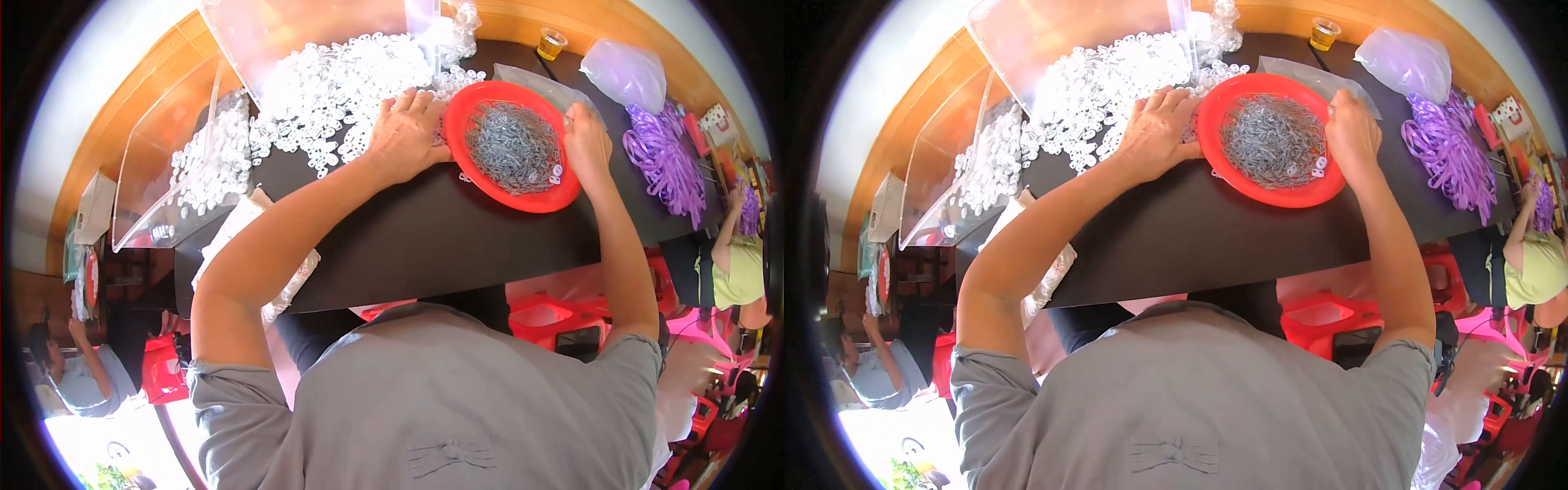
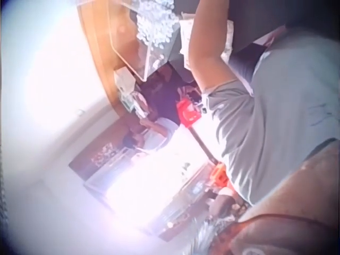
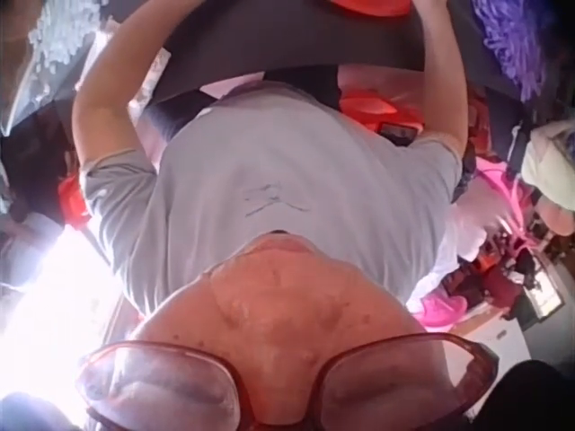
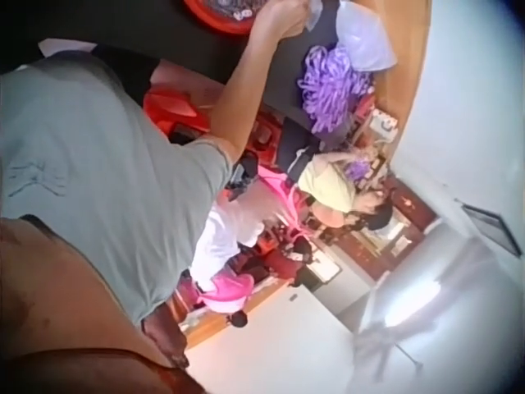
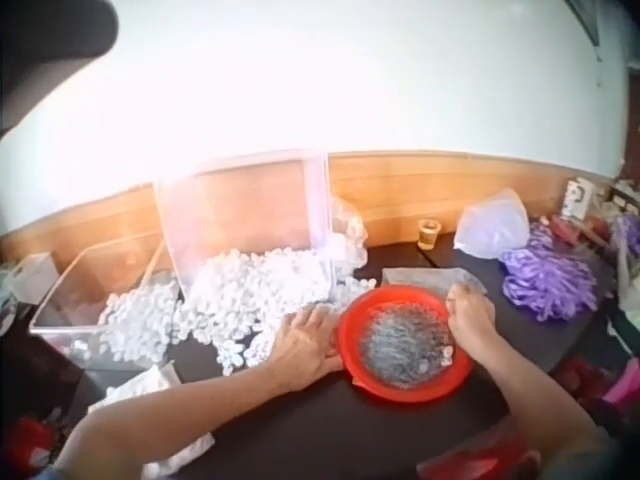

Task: Assembling small metal rings onto white plastic components at a workstation.

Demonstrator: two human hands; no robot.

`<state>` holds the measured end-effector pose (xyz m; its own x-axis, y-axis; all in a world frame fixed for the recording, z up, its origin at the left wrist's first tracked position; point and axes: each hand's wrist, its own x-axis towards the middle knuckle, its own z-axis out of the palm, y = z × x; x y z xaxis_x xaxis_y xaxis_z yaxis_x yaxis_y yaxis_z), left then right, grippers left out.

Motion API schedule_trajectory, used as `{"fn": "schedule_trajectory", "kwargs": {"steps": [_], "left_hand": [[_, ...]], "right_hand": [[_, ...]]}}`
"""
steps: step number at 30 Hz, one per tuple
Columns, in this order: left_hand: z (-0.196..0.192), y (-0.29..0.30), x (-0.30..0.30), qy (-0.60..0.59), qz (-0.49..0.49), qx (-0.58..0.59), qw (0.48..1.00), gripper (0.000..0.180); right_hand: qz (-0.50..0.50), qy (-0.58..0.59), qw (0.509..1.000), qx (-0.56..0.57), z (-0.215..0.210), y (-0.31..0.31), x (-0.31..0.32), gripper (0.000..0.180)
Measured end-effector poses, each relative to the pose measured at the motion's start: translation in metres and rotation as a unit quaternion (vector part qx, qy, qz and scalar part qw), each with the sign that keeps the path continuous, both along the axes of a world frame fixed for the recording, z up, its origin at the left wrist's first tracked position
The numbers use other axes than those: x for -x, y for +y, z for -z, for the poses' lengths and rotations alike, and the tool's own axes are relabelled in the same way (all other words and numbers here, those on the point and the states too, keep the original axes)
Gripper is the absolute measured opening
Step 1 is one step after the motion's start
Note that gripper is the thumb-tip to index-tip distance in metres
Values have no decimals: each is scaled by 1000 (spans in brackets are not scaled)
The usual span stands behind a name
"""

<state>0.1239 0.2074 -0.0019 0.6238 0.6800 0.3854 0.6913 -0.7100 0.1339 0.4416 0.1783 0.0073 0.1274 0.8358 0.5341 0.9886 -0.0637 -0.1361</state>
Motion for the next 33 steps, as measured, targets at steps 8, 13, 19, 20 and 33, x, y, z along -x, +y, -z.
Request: {"fn": "schedule_trajectory", "kwargs": {"steps": [8,13,19,20,33], "left_hand": [[3,-10,-25,6,-19,-18,1000,73],[7,-17,-36,32,-12,-23,999,70],[8,-34,-54,36,-33,-39,998,71],[11,-32,-54,33,-38,-56,997,69],[27,-16,-21,28,-27,-77,996,43]], "right_hand": [[46,75,994,71,16,31,-31,16],[6,149,987,53,28,36,-67,20],[2,162,986,34,23,24,-74,19],[0,162,986,34,22,24,-73,19],[21,149,987,50,12,16,-43,18]]}}
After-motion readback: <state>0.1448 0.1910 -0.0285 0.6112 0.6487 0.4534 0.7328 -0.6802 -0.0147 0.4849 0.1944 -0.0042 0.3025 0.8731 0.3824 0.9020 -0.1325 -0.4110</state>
